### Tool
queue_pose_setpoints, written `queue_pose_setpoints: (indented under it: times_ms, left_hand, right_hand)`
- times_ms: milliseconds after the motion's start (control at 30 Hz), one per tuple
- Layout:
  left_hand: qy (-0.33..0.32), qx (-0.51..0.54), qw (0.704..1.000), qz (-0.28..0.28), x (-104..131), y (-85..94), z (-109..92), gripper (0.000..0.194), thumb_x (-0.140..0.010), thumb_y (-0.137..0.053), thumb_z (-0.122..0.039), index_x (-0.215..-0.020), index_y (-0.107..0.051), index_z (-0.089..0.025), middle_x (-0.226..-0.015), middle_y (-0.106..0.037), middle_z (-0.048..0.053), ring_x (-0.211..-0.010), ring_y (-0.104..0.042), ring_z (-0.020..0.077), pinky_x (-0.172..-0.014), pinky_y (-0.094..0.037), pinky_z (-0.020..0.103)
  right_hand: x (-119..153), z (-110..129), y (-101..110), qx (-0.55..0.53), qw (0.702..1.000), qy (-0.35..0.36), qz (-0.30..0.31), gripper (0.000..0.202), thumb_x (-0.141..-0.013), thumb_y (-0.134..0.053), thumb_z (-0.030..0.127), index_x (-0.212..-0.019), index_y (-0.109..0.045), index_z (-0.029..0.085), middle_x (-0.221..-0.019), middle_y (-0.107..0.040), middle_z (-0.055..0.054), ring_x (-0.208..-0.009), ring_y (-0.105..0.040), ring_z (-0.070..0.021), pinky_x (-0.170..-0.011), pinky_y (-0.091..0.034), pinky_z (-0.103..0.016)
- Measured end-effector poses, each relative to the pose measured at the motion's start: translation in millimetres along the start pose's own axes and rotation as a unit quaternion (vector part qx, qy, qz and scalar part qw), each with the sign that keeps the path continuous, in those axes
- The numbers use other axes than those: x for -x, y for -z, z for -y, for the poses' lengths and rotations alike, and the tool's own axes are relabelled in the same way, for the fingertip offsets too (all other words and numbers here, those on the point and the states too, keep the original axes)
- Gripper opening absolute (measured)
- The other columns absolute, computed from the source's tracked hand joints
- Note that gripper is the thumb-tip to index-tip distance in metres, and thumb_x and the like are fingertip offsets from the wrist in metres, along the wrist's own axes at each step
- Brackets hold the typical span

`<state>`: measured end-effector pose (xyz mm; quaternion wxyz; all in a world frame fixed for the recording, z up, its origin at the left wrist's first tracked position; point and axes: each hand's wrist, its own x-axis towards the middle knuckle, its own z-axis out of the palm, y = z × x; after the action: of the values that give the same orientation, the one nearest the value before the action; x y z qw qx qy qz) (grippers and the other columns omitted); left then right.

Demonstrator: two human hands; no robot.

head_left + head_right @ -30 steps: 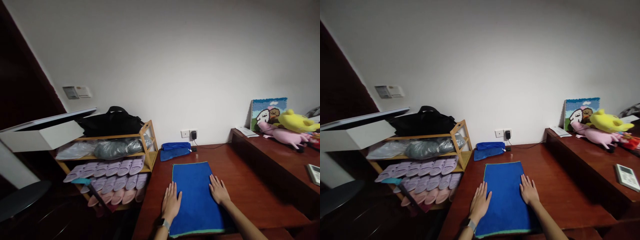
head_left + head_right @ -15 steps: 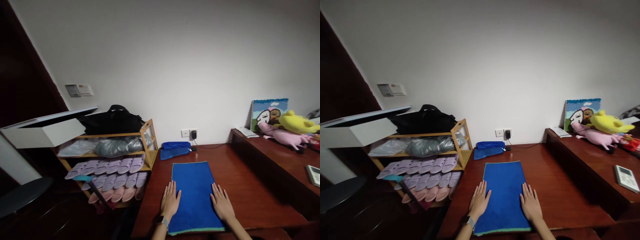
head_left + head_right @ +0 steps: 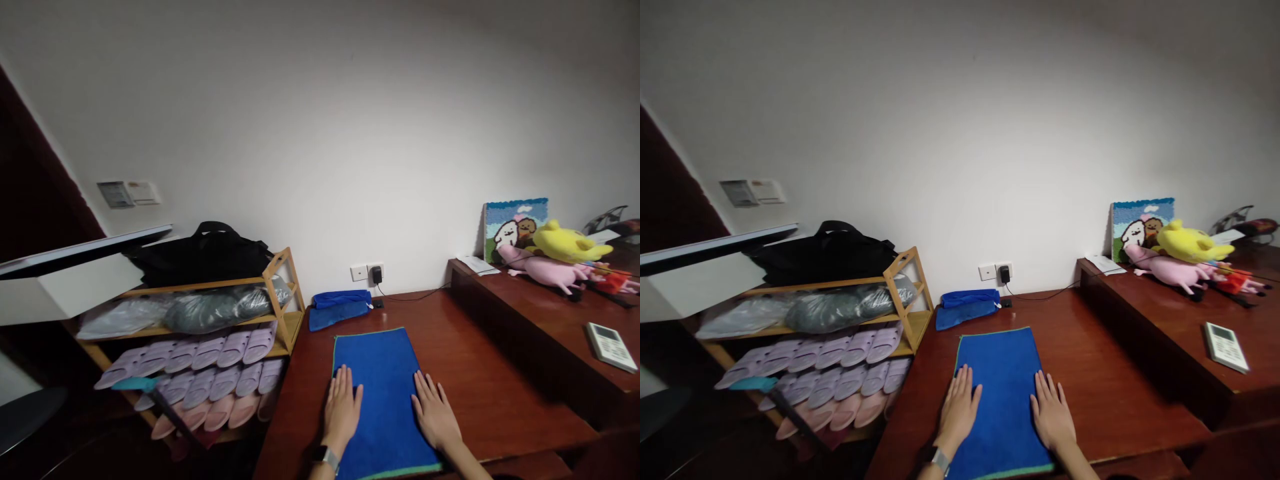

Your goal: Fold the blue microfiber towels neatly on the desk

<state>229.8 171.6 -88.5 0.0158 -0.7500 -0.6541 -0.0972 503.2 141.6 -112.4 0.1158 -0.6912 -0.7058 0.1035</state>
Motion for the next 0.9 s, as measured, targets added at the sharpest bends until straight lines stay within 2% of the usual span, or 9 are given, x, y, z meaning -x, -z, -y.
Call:
queue_pose_setpoints:
  times_ms: [133,200,267,300,400,567,667,767,900]
  left_hand:
    - [-0.113,0.052,0.992,-0.011,-3,-11.1,-73,0.064,-0.109,-0.022,-0.05,-0.163,-0.033,-0.018,-0.17,-0.032,0.006,-0.158,-0.03,0.0246,-0.129,-0.031,0.047]
    - [-0.145,0.077,0.986,0.001,-4,-17.3,-104,0.063,-0.11,-0.02,-0.05,-0.164,-0.032,-0.02,-0.169,-0.033,0.006,-0.158,-0.03,0.0245,-0.129,-0.032,0.047]
    - [-0.149,0.093,0.984,0.02,-4,-21.5,-120,0.064,-0.109,-0.018,-0.052,-0.163,-0.033,-0.02,-0.169,-0.035,0.007,-0.157,-0.031,0.0249,-0.13,-0.031,0.048]
    - [-0.146,0.097,0.984,0.025,-4,-22.6,-121,0.065,-0.109,-0.017,-0.052,-0.163,-0.033,-0.02,-0.169,-0.035,0.007,-0.157,-0.031,0.0249,-0.13,-0.03,0.048]
    - [-0.124,0.086,0.988,0.021,-2,-22.1,-98,0.066,-0.109,-0.016,-0.054,-0.163,-0.034,-0.021,-0.169,-0.034,0.006,-0.158,-0.029,0.0247,-0.13,-0.028,0.048]
    - [-0.024,0.017,0.999,0.03,10,-11.8,-13,0.069,-0.107,-0.023,-0.058,-0.163,-0.034,-0.019,-0.171,-0.029,0.008,-0.159,-0.027,0.0275,-0.13,-0.027,0.051]
    - [0.02,-0.005,0.999,0.033,21,-5.5,22,0.071,-0.107,-0.023,-0.057,-0.164,-0.032,-0.016,-0.171,-0.025,0.009,-0.159,-0.025,0.0276,-0.13,-0.026,0.051]
    - [0.028,-0.004,0.999,0.029,27,-1.6,30,0.071,-0.107,-0.021,-0.058,-0.164,-0.031,-0.016,-0.171,-0.024,0.008,-0.159,-0.025,0.0278,-0.13,-0.026,0.051]
    - [0.03,-0.004,0.999,0.027,28,3.1,24,0.072,-0.107,-0.022,-0.058,-0.164,-0.033,-0.015,-0.171,-0.025,0.009,-0.159,-0.025,0.0274,-0.13,-0.026,0.049]
  right_hand:
    - [-1,-3,-3,-0.005,1.0,0.011,-0.011,0.067,-0.105,-0.022,0.047,-0.164,-0.032,0.018,-0.17,-0.028,-0.003,-0.16,-0.021,-0.0255,-0.131,-0.017,-0.052]
    - [-1,-4,-2,0.001,1.0,0.018,-0.005,0.066,-0.105,-0.023,0.046,-0.164,-0.032,0.019,-0.17,-0.028,-0.003,-0.16,-0.021,-0.0257,-0.131,-0.017,-0.052]
    - [0,-3,1,0.01,1.0,0.021,0.005,0.066,-0.105,-0.021,0.045,-0.164,-0.031,0.019,-0.171,-0.027,-0.002,-0.16,-0.02,-0.0252,-0.131,-0.016,-0.051]
    - [0,-2,3,0.013,1.0,0.021,0.01,0.066,-0.105,-0.021,0.045,-0.164,-0.03,0.019,-0.171,-0.026,-0.002,-0.16,-0.019,-0.0248,-0.131,-0.016,-0.05]
    - [2,2,9,0.016,1.0,0.009,0.018,0.068,-0.105,-0.019,0.047,-0.165,-0.027,0.017,-0.171,-0.024,-0.001,-0.161,-0.018,-0.0243,-0.132,-0.015,-0.049]
    - [3,4,10,0.01,1.0,-0.002,0.019,0.068,-0.105,-0.017,0.048,-0.166,-0.025,0.018,-0.172,-0.022,0.0,-0.161,-0.016,-0.0232,-0.132,-0.013,-0.048]
    - [2,1,6,0.007,1.0,-0.007,0.021,0.069,-0.104,-0.019,0.05,-0.166,-0.025,0.018,-0.172,-0.022,0.0,-0.161,-0.015,-0.0231,-0.132,-0.012,-0.047]
    - [1,0,3,0.008,1.0,-0.007,0.014,0.069,-0.104,-0.02,0.05,-0.166,-0.026,0.018,-0.172,-0.023,-0.001,-0.161,-0.016,-0.0234,-0.132,-0.012,-0.048]
    - [4,1,7,0.014,1.0,-0.003,0.016,0.069,-0.104,-0.019,0.047,-0.165,-0.027,0.016,-0.172,-0.025,-0.002,-0.161,-0.018,-0.0232,-0.132,-0.013,-0.048]
